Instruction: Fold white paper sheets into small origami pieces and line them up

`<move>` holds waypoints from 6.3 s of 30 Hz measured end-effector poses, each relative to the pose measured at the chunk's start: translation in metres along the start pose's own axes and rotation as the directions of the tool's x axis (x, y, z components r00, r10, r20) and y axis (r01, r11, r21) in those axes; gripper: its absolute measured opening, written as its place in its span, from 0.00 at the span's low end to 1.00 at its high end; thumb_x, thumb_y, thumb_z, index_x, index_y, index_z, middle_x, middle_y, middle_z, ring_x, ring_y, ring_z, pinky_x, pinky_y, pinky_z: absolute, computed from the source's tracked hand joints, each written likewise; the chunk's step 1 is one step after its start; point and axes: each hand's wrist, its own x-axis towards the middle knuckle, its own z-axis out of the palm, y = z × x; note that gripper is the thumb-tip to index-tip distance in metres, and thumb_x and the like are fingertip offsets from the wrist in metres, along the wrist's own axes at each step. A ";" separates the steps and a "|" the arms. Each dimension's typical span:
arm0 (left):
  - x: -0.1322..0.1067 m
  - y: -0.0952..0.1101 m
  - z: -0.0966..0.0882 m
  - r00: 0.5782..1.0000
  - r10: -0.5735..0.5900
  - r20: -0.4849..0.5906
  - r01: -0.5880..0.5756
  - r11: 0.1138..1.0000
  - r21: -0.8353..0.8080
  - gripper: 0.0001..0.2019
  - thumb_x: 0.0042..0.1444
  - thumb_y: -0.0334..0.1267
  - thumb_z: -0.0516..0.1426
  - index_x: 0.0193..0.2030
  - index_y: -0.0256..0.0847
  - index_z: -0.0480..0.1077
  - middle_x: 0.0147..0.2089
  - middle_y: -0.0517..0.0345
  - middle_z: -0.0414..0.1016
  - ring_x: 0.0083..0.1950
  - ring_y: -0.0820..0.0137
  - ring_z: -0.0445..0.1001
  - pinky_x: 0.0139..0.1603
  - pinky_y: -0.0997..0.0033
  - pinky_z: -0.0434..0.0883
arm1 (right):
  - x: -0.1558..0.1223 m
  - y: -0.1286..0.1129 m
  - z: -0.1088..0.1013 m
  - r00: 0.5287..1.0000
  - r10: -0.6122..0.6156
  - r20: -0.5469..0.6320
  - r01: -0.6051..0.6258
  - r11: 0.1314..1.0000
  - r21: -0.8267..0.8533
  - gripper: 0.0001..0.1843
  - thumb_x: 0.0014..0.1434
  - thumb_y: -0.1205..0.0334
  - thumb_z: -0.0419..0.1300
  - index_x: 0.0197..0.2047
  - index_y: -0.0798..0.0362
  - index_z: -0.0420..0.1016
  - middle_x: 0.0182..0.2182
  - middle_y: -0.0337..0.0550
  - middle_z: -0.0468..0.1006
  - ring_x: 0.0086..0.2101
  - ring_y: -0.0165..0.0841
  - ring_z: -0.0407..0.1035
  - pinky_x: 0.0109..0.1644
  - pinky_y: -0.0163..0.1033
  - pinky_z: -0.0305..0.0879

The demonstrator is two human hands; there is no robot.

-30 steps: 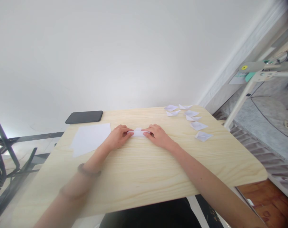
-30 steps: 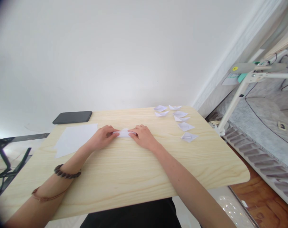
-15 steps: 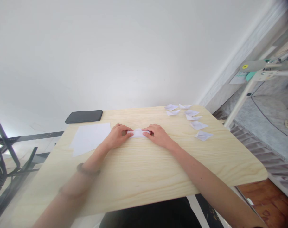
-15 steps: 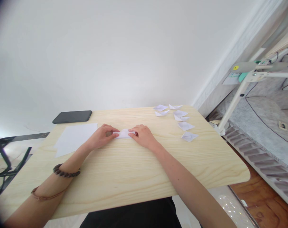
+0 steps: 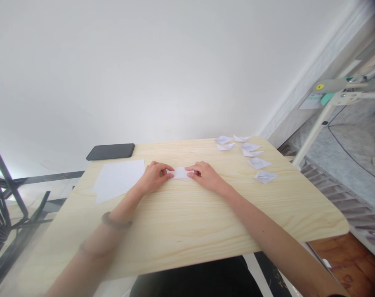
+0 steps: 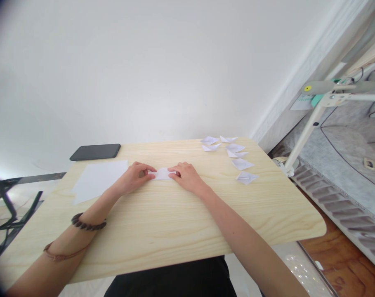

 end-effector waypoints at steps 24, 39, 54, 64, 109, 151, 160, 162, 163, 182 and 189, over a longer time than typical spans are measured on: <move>0.003 -0.011 -0.001 0.998 0.058 0.023 -0.059 0.997 0.052 0.08 0.49 0.43 0.54 0.35 0.44 0.68 0.39 0.58 0.69 0.47 0.62 0.61 0.50 0.58 0.57 | -0.005 -0.015 0.005 0.978 -0.205 -0.038 0.193 0.958 -0.212 0.20 0.57 0.72 0.50 0.43 0.37 0.71 0.38 0.41 0.64 0.39 0.32 0.57 0.44 0.41 0.50; 0.002 -0.010 -0.001 0.997 0.062 0.038 -0.066 0.993 0.102 0.09 0.51 0.44 0.53 0.36 0.46 0.70 0.41 0.58 0.69 0.49 0.60 0.61 0.51 0.56 0.57 | -0.011 0.003 -0.010 0.965 -0.247 -0.090 0.226 0.954 -0.196 0.19 0.49 0.81 0.52 0.27 0.47 0.76 0.33 0.39 0.69 0.39 0.31 0.57 0.41 0.40 0.50; -0.002 0.001 0.007 0.916 0.398 0.048 -0.401 0.906 0.138 0.14 0.56 0.42 0.49 0.46 0.42 0.67 0.50 0.53 0.69 0.52 0.64 0.64 0.53 0.61 0.61 | -0.013 -0.007 -0.014 0.979 -0.189 -0.080 0.187 0.982 -0.039 0.08 0.50 0.73 0.54 0.33 0.54 0.70 0.34 0.42 0.73 0.38 0.32 0.64 0.45 0.40 0.60; -0.003 0.004 0.006 0.903 0.423 -0.074 -0.402 0.893 0.205 0.11 0.59 0.38 0.47 0.42 0.40 0.68 0.40 0.53 0.74 0.42 0.67 0.71 0.45 0.65 0.67 | -0.011 -0.005 -0.008 0.966 -0.232 -0.110 0.220 0.969 -0.114 0.07 0.54 0.60 0.57 0.37 0.51 0.71 0.35 0.41 0.74 0.40 0.31 0.64 0.46 0.40 0.57; -0.004 0.009 -0.008 0.847 0.488 -0.209 -0.433 0.863 0.261 0.04 0.51 0.33 0.52 0.30 0.40 0.67 0.35 0.55 0.71 0.40 0.69 0.67 0.44 0.66 0.63 | -0.015 -0.006 -0.023 0.946 -0.262 -0.188 0.222 0.953 -0.208 0.09 0.60 0.63 0.49 0.37 0.51 0.70 0.36 0.42 0.74 0.39 0.32 0.62 0.44 0.40 0.55; -0.005 0.013 -0.002 0.784 0.593 -0.185 -0.520 0.790 0.325 0.04 0.54 0.32 0.51 0.32 0.39 0.68 0.33 0.56 0.71 0.38 0.70 0.68 0.40 0.69 0.63 | -0.014 -0.011 -0.004 0.970 -0.076 -0.231 0.056 0.994 -0.091 0.15 0.56 0.53 0.53 0.45 0.50 0.65 0.32 0.38 0.75 0.28 0.27 0.67 0.36 0.34 0.60; -0.007 0.014 -0.003 0.856 0.511 -0.081 -0.483 0.845 0.231 0.08 0.54 0.40 0.52 0.35 0.41 0.69 0.39 0.55 0.71 0.42 0.68 0.68 0.44 0.67 0.64 | -0.016 -0.014 -0.002 0.979 -0.133 -0.155 0.098 0.972 -0.211 0.12 0.60 0.58 0.48 0.36 0.51 0.71 0.30 0.38 0.77 0.29 0.26 0.68 0.35 0.31 0.57; -0.008 0.013 -0.004 0.892 0.449 -0.059 -0.430 0.880 0.201 0.11 0.54 0.43 0.51 0.39 0.41 0.68 0.42 0.53 0.70 0.44 0.66 0.68 0.46 0.65 0.64 | -0.016 -0.014 -0.002 0.977 -0.141 -0.161 0.106 0.972 -0.208 0.12 0.60 0.57 0.48 0.37 0.50 0.71 0.31 0.37 0.77 0.30 0.26 0.69 0.35 0.31 0.58; -0.008 0.013 -0.004 0.909 0.413 -0.061 -0.395 0.898 0.193 0.13 0.55 0.44 0.50 0.42 0.40 0.67 0.44 0.52 0.69 0.45 0.65 0.67 0.47 0.65 0.64 | -0.016 -0.013 -0.002 0.975 -0.147 -0.169 0.111 0.973 -0.204 0.12 0.60 0.57 0.48 0.37 0.50 0.71 0.31 0.37 0.77 0.30 0.26 0.69 0.35 0.31 0.58; -0.006 0.008 0.004 0.927 0.369 -0.071 -0.365 0.929 0.064 0.18 0.53 0.42 0.53 0.51 0.44 0.62 0.45 0.52 0.66 0.44 0.66 0.68 0.42 0.66 0.68 | -0.016 -0.017 0.001 0.978 0.015 -0.210 0.015 0.990 0.140 0.10 0.55 0.59 0.54 0.41 0.49 0.68 0.30 0.36 0.76 0.22 0.23 0.67 0.28 0.29 0.62; -0.006 0.012 0.004 0.915 0.385 -0.120 -0.385 0.923 0.018 0.10 0.57 0.38 0.50 0.43 0.42 0.67 0.39 0.54 0.69 0.40 0.69 0.68 0.41 0.69 0.67 | -0.017 -0.019 -0.001 0.980 -0.016 -0.199 0.054 0.981 0.187 0.08 0.56 0.61 0.52 0.38 0.50 0.70 0.30 0.37 0.75 0.21 0.23 0.64 0.29 0.29 0.61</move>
